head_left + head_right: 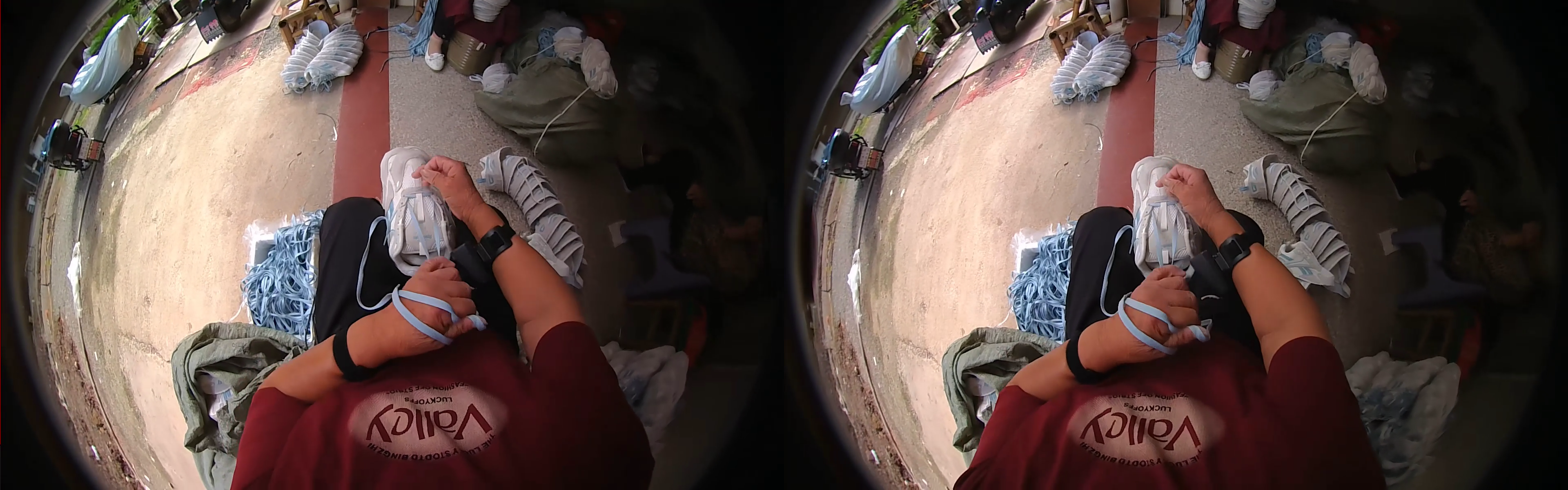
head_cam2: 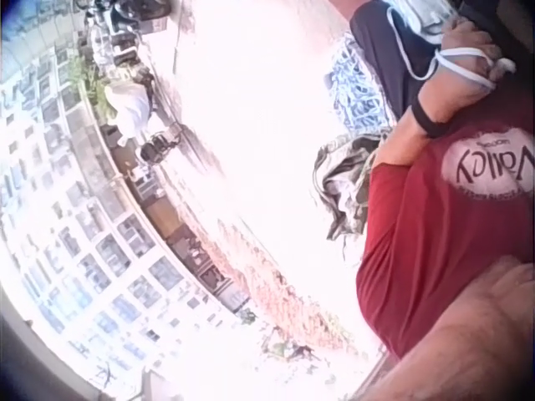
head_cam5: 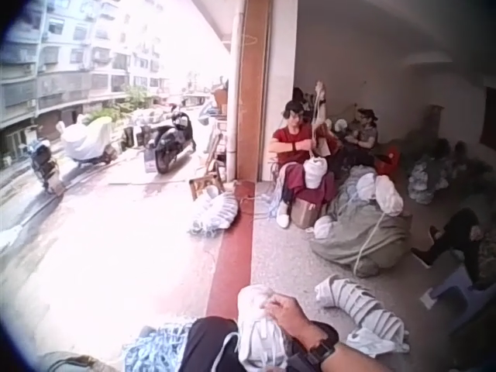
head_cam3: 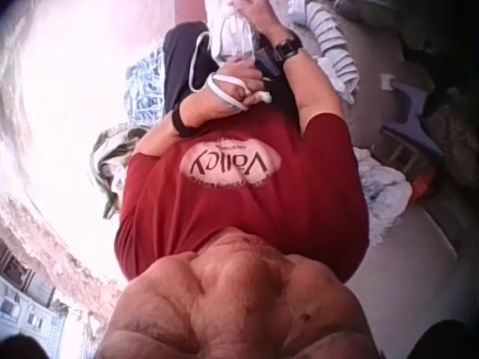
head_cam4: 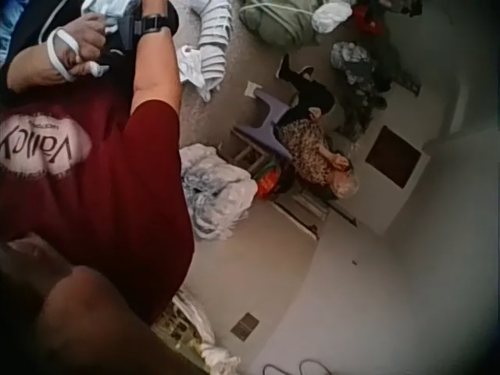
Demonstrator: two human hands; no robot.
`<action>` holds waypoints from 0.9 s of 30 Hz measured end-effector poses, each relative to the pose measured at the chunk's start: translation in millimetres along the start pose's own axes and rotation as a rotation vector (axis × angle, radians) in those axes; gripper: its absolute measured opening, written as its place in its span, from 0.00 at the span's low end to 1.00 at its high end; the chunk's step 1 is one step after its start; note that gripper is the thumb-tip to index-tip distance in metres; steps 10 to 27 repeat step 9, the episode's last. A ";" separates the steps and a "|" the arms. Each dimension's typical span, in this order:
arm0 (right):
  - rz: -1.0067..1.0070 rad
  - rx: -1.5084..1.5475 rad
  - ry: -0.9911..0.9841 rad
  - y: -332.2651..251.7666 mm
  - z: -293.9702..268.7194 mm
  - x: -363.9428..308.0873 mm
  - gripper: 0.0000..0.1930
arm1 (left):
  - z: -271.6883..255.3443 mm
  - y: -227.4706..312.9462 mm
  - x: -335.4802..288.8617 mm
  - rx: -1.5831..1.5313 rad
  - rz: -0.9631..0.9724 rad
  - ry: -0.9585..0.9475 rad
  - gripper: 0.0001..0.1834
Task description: Lacing shoes as part of a manufacturing or assembly process.
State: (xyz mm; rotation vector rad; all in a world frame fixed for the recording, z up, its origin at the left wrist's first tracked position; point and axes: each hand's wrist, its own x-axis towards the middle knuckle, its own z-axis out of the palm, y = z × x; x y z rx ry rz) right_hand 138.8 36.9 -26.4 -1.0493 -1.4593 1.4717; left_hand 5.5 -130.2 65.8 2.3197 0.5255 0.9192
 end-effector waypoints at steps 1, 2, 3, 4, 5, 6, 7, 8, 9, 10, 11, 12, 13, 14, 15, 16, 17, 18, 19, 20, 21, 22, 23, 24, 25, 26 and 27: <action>-0.002 0.004 -0.012 1.4 -3.3 -7.4 0.05 | -2.9 1.6 0.6 0.008 -0.008 0.004 0.07; -0.084 -0.091 0.032 4.4 -4.9 -20.5 0.05 | -7.3 5.3 3.2 0.078 0.007 0.053 0.07; -0.170 -0.184 0.077 5.2 -5.6 -31.9 0.04 | -12.8 9.3 6.4 0.153 0.025 0.102 0.08; -0.176 -0.183 0.068 6.1 -7.1 -42.5 0.04 | -17.0 11.2 8.0 0.209 0.026 0.124 0.09; -0.286 -0.363 0.063 6.8 -8.3 -52.8 0.04 | -19.5 13.4 7.6 0.218 0.023 0.128 0.09; -0.400 -0.546 0.063 5.8 -9.6 -59.2 0.04 | -21.2 16.0 8.3 0.247 -0.047 0.147 0.08; -0.405 -0.543 0.055 8.4 -6.5 -64.6 0.04 | -21.0 18.3 6.8 0.275 -0.129 0.166 0.09; -0.524 -0.578 -0.005 12.1 -3.1 -68.2 0.04 | -19.0 14.8 5.5 0.311 -0.114 0.206 0.10; -0.637 -0.614 -0.060 15.8 1.6 -72.6 0.05 | -15.7 14.5 3.2 0.264 -0.178 0.187 0.11; -0.637 -0.614 -0.060 15.8 1.6 -72.6 0.05 | -15.7 14.5 3.2 0.264 -0.178 0.187 0.11; -0.637 -0.614 -0.060 15.8 1.6 -72.6 0.05 | -15.7 14.5 3.2 0.264 -0.178 0.187 0.11; -0.637 -0.614 -0.060 15.8 1.6 -72.6 0.05 | -15.7 14.5 3.2 0.264 -0.178 0.187 0.11; -0.637 -0.614 -0.060 15.8 1.6 -72.6 0.05 | -15.7 14.5 3.2 0.264 -0.178 0.187 0.11; -0.637 -0.614 -0.060 15.8 1.6 -72.6 0.05 | -15.7 14.5 3.2 0.264 -0.178 0.187 0.11; -0.637 -0.614 -0.060 15.8 1.6 -72.6 0.05 | -15.7 14.5 3.2 0.264 -0.178 0.187 0.11; -0.637 -0.614 -0.060 15.8 1.6 -72.6 0.05 | -15.7 14.5 3.2 0.264 -0.178 0.187 0.11; -0.637 -0.614 -0.060 15.8 1.6 -72.6 0.05 | -15.7 14.5 3.2 0.264 -0.178 0.187 0.11; -0.637 -0.614 -0.060 15.8 1.6 -72.6 0.05 | -15.7 14.5 3.2 0.264 -0.178 0.187 0.11; -0.637 -0.614 -0.060 15.8 1.6 -72.6 0.05 | -15.7 14.5 3.2 0.264 -0.178 0.187 0.11; -0.637 -0.614 -0.060 15.8 1.6 -72.6 0.05 | -15.7 14.5 3.2 0.264 -0.178 0.187 0.11; -0.637 -0.614 -0.060 15.8 1.6 -72.6 0.05 | -15.7 14.5 3.2 0.264 -0.178 0.187 0.11; -0.637 -0.614 -0.060 15.8 1.6 -72.6 0.05 | -15.7 14.5 3.2 0.264 -0.178 0.187 0.11; -0.637 -0.614 -0.060 15.8 1.6 -72.6 0.05 | -15.7 14.5 3.2 0.264 -0.178 0.187 0.11; -0.637 -0.614 -0.060 15.8 1.6 -72.6 0.05 | -15.7 14.5 3.2 0.264 -0.178 0.187 0.11; -0.637 -0.614 -0.060 15.8 1.6 -72.6 0.05 | -15.7 14.5 3.2 0.264 -0.178 0.187 0.11; -0.637 -0.614 -0.060 15.8 1.6 -72.6 0.05 | -15.7 14.5 3.2 0.264 -0.178 0.187 0.11; -0.637 -0.614 -0.060 15.8 1.6 -72.6 0.05 | -15.7 14.5 3.2 0.264 -0.178 0.187 0.11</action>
